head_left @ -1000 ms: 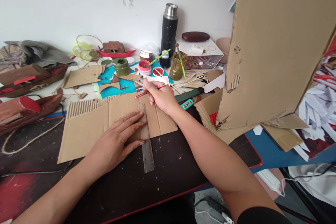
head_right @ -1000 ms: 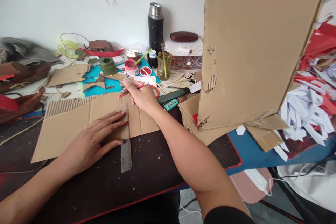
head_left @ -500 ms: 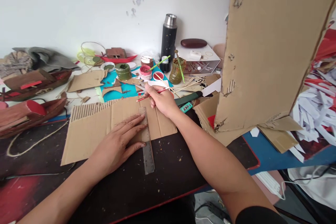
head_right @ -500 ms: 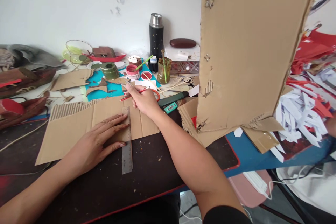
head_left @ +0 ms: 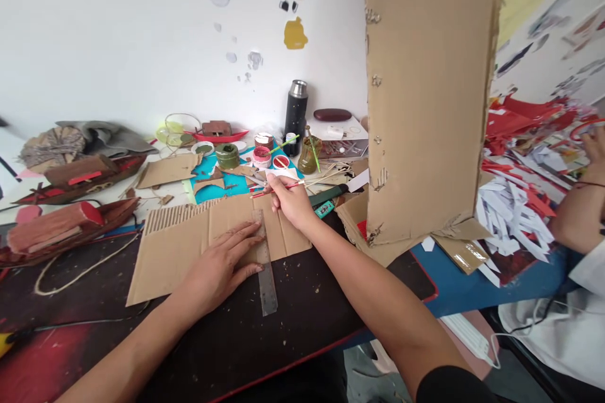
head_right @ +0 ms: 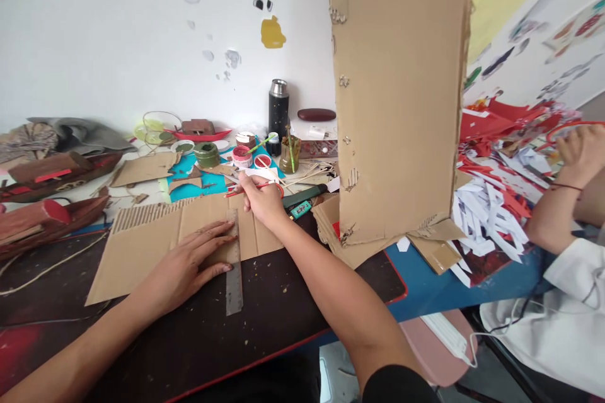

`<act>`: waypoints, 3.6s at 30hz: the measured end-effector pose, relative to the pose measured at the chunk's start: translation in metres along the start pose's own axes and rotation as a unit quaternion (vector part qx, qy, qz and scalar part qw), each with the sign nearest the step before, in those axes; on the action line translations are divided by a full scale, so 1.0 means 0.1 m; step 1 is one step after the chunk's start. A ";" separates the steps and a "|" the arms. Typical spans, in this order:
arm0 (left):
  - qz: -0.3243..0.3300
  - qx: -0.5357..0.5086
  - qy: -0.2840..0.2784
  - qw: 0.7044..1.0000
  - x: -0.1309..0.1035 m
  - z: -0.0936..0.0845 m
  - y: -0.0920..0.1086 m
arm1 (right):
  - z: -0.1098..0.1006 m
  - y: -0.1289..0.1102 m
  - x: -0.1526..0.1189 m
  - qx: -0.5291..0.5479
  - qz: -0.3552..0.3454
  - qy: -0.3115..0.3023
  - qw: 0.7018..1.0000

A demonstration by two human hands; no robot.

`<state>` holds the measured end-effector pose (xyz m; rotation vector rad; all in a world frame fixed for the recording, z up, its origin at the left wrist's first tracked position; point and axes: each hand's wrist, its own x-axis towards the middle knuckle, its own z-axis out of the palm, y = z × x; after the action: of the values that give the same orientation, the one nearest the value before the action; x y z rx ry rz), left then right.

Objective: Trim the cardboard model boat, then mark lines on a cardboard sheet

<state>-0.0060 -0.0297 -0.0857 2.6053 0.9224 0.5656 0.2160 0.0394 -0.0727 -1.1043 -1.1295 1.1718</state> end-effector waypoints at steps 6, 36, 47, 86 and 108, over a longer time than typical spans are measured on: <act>-0.002 -0.001 0.003 1.000 -0.01 0.03 -0.01 | -0.19 -0.16 -0.45 -0.027 0.019 -0.012 0.999; -0.003 -0.009 0.009 1.000 -0.05 0.11 -0.10 | -0.28 0.02 -0.94 -0.034 0.018 0.009 0.999; -0.002 -0.010 0.004 1.000 -0.03 0.08 -0.08 | -0.27 0.04 -0.95 -0.033 0.016 0.001 0.999; -0.004 -0.019 0.000 1.000 -0.02 0.07 -0.07 | -0.22 -0.08 -1.10 -0.256 -0.076 -0.051 0.962; -0.004 -0.018 0.009 1.000 -0.02 0.09 -0.09 | -0.23 -0.39 -1.86 -0.453 -0.160 -0.156 0.863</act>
<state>-0.0076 -0.0261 -0.0978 2.5670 0.9195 0.5976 0.2337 -0.1500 -0.0490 -1.3486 -2.1501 0.5281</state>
